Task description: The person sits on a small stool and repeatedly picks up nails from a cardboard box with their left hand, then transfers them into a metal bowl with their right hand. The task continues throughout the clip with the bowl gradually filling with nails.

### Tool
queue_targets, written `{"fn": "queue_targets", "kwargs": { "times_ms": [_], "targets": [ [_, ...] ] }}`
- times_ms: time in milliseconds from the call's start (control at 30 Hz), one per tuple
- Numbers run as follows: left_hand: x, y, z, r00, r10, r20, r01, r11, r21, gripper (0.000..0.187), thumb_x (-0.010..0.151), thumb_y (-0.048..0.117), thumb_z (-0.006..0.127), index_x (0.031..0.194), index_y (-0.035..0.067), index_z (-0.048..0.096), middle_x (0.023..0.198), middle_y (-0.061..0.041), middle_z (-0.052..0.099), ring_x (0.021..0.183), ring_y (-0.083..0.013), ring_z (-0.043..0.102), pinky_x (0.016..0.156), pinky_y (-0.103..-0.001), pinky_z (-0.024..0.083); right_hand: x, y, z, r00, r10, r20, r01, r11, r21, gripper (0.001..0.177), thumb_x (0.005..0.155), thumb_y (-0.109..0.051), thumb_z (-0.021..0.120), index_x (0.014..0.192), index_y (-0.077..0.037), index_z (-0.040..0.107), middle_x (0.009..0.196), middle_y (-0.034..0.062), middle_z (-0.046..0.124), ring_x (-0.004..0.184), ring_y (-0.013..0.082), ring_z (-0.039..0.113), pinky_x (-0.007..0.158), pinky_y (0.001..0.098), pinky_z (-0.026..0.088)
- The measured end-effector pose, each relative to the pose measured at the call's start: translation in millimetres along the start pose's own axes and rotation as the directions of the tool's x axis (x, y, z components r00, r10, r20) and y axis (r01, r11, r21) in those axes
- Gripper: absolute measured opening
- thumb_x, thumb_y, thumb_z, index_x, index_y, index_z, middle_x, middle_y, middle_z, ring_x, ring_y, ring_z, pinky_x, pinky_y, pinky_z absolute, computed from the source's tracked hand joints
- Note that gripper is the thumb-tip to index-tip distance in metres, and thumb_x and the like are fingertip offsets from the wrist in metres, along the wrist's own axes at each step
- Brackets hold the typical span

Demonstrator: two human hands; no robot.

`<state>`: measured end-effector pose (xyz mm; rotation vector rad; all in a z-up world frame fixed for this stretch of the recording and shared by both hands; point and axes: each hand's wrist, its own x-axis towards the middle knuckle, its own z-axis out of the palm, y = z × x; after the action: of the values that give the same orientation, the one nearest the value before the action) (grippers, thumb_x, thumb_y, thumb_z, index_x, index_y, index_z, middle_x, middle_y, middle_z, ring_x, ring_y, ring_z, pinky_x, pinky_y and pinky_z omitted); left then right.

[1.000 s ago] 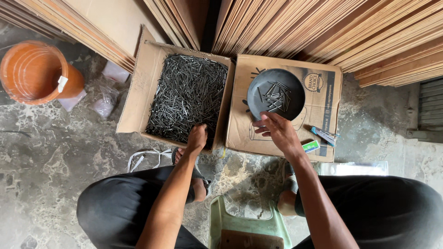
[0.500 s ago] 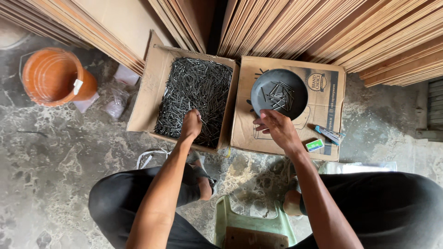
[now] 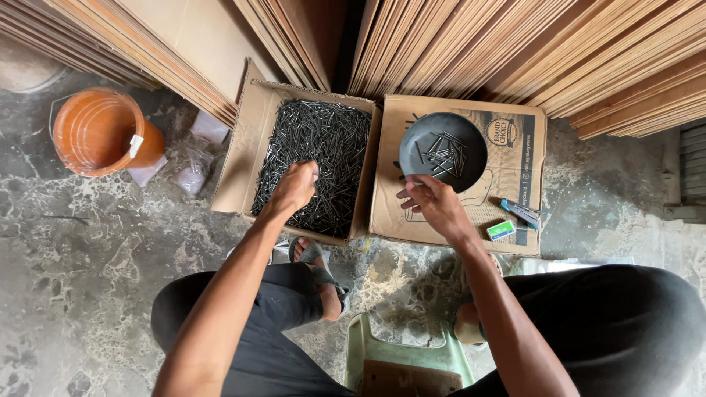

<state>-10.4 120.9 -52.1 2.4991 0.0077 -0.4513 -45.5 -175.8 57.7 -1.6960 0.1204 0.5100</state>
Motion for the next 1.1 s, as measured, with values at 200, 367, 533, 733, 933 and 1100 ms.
{"fn": "queue_targets", "kwargs": {
  "times_ms": [200,367,533,733,933,1100],
  "targets": [
    [-51,119,-46,0.957,0.206,0.205,-0.103,0.900,-0.424,0.016,0.087,-0.002,0.050,0.101,-0.007,0.057,0.090,-0.024,0.061,0.077,-0.0276,0.063,0.069,-0.035,0.055,6,18,15,0.967,-0.186,0.172,0.196,0.980,-0.042,0.042,0.085,-0.011,0.059,0.125,-0.002,0.049,0.116,0.0235,0.055,0.104,0.0345,0.058,0.083,0.0447,0.051],
    [-48,140,-25,0.937,0.334,0.103,-0.194,0.741,-0.642,0.015,0.083,0.000,0.054,0.096,-0.009,0.057,0.079,-0.020,0.061,0.068,-0.0206,0.062,0.062,-0.030,0.055,3,22,24,0.974,-0.158,0.162,0.150,0.987,0.058,0.029,0.085,-0.010,0.059,0.112,0.003,0.056,0.094,0.0197,0.063,0.083,0.0239,0.063,0.071,0.0349,0.055],
    [-48,149,-25,0.981,0.163,0.107,-0.035,0.687,-0.726,0.039,0.084,0.011,0.062,0.117,-0.006,0.050,0.095,-0.022,0.062,0.078,-0.0214,0.064,0.067,-0.027,0.056,6,18,9,0.995,-0.061,0.077,0.055,0.995,0.077,0.019,0.085,-0.009,0.059,0.097,0.006,0.062,0.076,0.0188,0.066,0.058,0.0186,0.064,0.056,0.0272,0.056],
    [8,52,23,0.996,-0.089,-0.004,0.077,0.883,-0.462,0.036,0.090,0.021,0.056,0.122,0.004,0.050,0.101,-0.018,0.061,0.083,-0.0210,0.064,0.066,-0.028,0.056,6,2,-4,0.949,0.073,-0.305,0.002,0.971,0.238,0.055,0.086,-0.026,0.063,0.124,0.010,0.045,0.105,0.0302,0.058,0.094,0.0337,0.062,0.084,0.0418,0.050],
    [-6,-28,103,0.965,-0.232,0.125,0.240,0.969,-0.059,0.033,0.092,0.015,0.044,0.124,0.006,0.047,0.122,-0.021,0.050,0.107,-0.0364,0.054,0.080,-0.046,0.052,13,15,-5,0.952,0.161,-0.262,-0.058,0.931,0.360,0.041,0.086,-0.004,0.055,0.122,0.011,0.044,0.103,0.0260,0.059,0.097,0.0339,0.061,0.086,0.0439,0.052],
    [2,-60,173,0.993,0.122,0.002,-0.118,0.956,0.270,0.038,0.083,0.003,0.057,0.120,0.005,0.051,0.128,-0.025,0.040,0.116,-0.0415,0.045,0.081,-0.048,0.053,16,16,-2,0.995,0.092,-0.028,-0.084,0.973,0.217,0.040,0.086,-0.001,0.054,0.123,0.013,0.044,0.101,0.0333,0.059,0.094,0.0383,0.061,0.080,0.0461,0.053]
  ]
}}
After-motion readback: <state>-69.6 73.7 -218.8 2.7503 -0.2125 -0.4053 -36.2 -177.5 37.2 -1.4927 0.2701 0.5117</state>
